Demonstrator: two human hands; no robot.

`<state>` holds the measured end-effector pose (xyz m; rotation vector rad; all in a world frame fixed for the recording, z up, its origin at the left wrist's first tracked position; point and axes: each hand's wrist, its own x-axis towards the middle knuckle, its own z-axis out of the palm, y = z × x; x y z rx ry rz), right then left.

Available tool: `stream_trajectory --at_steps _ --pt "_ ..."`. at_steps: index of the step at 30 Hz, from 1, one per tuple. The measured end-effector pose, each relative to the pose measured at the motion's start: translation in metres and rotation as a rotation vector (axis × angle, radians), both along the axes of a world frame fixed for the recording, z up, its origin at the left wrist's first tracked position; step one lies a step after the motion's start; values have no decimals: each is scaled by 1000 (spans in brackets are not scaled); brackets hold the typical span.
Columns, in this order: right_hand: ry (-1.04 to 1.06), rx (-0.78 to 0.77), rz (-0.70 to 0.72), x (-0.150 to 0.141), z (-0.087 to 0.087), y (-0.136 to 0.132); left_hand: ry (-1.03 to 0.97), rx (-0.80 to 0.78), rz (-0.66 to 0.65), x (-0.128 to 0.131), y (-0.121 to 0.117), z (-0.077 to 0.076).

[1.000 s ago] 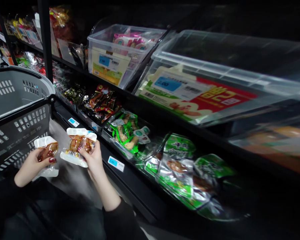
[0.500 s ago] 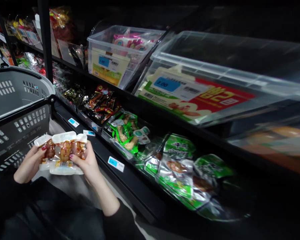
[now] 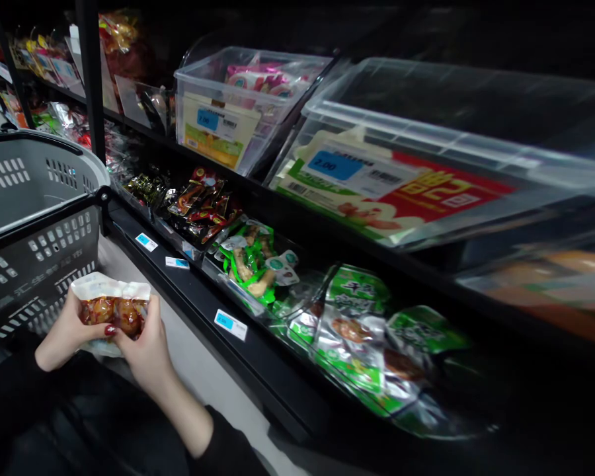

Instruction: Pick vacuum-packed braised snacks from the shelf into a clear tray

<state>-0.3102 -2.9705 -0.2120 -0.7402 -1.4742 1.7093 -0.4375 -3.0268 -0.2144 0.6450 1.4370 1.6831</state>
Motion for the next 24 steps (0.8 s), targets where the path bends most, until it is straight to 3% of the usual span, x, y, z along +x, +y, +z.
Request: stream_trajectory --at_steps 3,11,16,20,24 --pt "20 -70 66 4 4 6 -37 12 -20 -4 0 -1" --pt "265 -469 -23 8 3 22 -169 -41 39 -4 1 9" --pt "253 -622 -169 7 -2 25 -188 -57 23 -6 2 6" --pt "273 -548 -121 7 3 23 -156 -34 7 -8 3 0" --pt "290 -392 85 8 10 14 -165 14 -1 -6 3 -3"
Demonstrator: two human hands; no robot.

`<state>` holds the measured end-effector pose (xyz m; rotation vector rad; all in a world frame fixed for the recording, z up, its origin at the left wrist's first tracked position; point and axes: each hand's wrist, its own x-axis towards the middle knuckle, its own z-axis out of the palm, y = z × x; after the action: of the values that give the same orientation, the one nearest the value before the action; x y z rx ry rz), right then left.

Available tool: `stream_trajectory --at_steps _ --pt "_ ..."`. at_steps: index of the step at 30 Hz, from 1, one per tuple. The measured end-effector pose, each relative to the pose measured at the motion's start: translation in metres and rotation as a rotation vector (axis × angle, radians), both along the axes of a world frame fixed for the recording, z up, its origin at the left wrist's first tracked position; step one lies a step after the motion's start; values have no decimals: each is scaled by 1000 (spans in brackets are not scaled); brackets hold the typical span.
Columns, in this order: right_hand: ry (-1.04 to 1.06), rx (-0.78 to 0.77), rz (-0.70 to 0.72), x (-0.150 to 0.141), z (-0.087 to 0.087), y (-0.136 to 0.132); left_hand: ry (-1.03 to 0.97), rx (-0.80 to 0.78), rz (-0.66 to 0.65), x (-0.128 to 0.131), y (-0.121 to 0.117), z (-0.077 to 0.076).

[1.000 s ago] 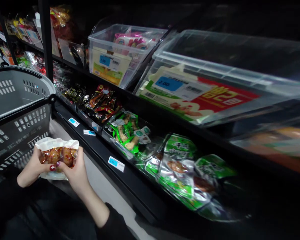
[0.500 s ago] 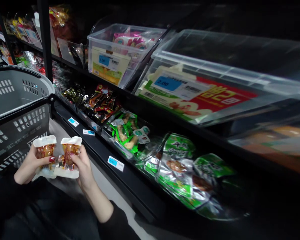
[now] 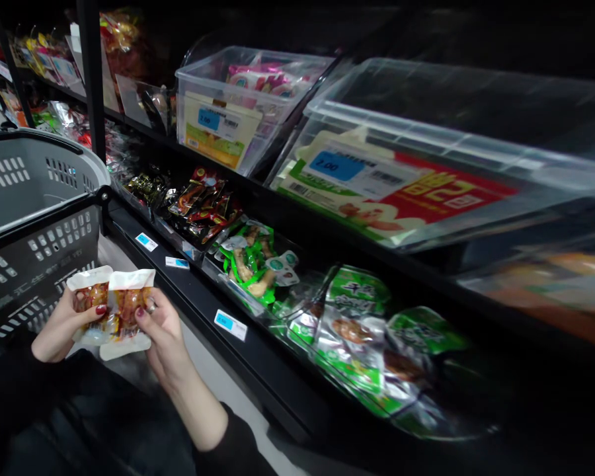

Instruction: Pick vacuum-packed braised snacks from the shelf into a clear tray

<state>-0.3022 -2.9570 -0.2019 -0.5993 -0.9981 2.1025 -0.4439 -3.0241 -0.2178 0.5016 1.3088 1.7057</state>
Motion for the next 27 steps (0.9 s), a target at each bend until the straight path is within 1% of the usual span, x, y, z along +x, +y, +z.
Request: stream_trajectory --at_steps 2,3,6,8,11,14,16,19,21,24,27 --pt "-27 76 44 0 0 -5 -2 14 4 1 0 -2" --pt "-53 117 38 -1 -1 -7 -2 15 10 2 0 -3" --pt "-132 235 -31 -3 -2 -10 -15 17 18 5 0 -3" --pt "-164 275 -68 -4 -1 -10 -46 23 -6 6 -1 -1" --pt "-203 306 -107 -5 -1 -11 -176 14 -64 7 -3 3" --pt "-267 374 -170 -5 -4 -15 -298 83 -85 11 -7 3" --pt "-326 466 -201 -6 -8 -18 -274 122 -78 14 -8 2" --pt "-401 628 -237 -6 -14 -23 -257 83 -95 17 -9 1" --pt "-443 701 -252 -6 -16 -25 -282 72 -119 19 -9 1" --pt "-485 766 -257 -6 -17 -28 -276 81 -123 18 -9 0" --pt "-462 765 -240 -7 -18 -29 -280 92 -102 18 -8 -5"
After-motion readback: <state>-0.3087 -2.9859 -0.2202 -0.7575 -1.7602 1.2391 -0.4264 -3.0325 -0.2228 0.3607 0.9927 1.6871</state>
